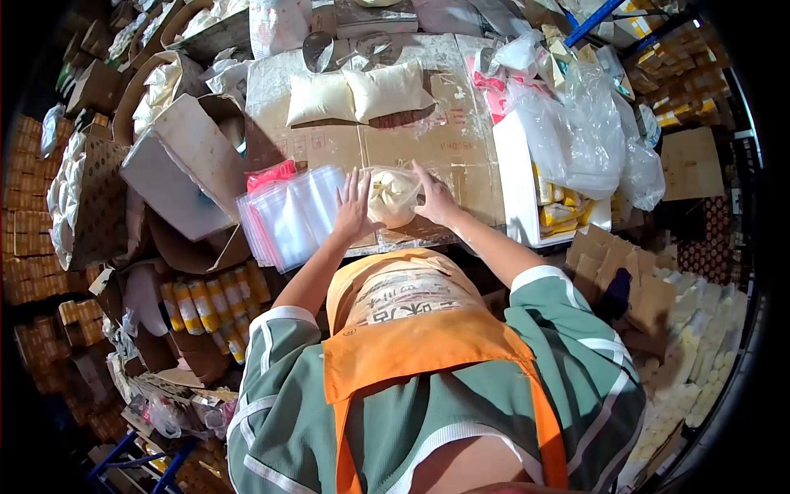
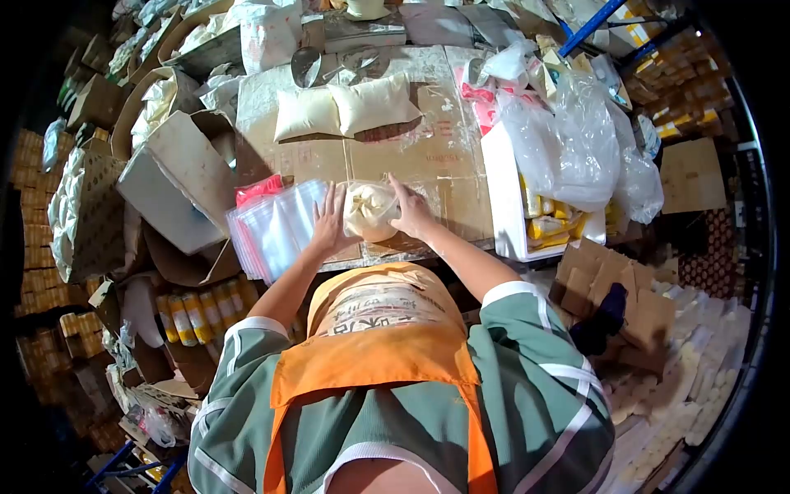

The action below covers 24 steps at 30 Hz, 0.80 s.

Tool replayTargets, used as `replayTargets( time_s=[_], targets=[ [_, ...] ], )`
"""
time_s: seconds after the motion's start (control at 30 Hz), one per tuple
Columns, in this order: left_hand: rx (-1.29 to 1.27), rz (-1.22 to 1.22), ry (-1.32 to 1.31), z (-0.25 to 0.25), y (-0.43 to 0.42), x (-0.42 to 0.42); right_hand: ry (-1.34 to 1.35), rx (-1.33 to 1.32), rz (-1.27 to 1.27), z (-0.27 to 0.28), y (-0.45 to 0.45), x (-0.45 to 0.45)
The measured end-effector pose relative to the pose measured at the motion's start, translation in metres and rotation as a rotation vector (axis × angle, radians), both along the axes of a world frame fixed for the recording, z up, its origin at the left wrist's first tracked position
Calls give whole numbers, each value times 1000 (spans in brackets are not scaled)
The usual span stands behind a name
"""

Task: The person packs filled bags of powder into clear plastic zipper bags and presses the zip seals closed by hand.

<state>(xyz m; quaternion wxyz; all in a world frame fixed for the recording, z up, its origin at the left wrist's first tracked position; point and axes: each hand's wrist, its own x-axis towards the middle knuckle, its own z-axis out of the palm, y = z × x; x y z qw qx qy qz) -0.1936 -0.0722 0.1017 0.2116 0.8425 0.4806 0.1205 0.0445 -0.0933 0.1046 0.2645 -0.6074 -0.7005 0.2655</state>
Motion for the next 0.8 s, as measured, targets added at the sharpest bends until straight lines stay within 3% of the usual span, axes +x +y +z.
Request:
replayTargets(
  time_s=[0.1, 0.13, 0.17, 0.2, 0.23, 0.27, 0.3, 0.37, 0.43, 0.5, 0.53, 0.67, 0.8],
  targets=[
    [69, 194, 109, 5, 33, 16, 86, -98, -43, -5, 21, 4],
    [-264, 41, 75, -14, 53, 14, 88, -111, -49, -7, 28, 8],
    [-597, -111, 36, -26, 66, 13, 24, -302, 47, -7, 39, 13],
    [-610, -112, 37, -29, 71, 14, -39, -491, 144, -8, 51, 18],
    [-588, -213, 50, -33, 74, 15, -98, -681, 241, -11, 55, 22],
    [-563, -314, 61, -36, 73, 14, -105, -275, 259, -14, 54, 26],
    [-569, -315, 63, -42, 72, 12, -101, -280, 258, -18, 59, 28],
    [-252, -404, 9, -60, 61, 9, -108, -468, 336, -17, 62, 26],
    [-292, -292, 139, -52, 50, 19, -70, -532, 273, -17, 60, 25],
    [-80, -173, 201, -40, 39, 29, -132, -222, 143, -32, 62, 27],
    [-5, -153, 194, -34, 36, 35, -145, -211, 166, -34, 60, 30],
    [-17, -131, 76, -31, 47, 63, -257, -288, 423, -23, 62, 45],
    [-127, -326, 16, -67, 55, 80, -245, -478, 319, -18, 64, 59]
  ],
)
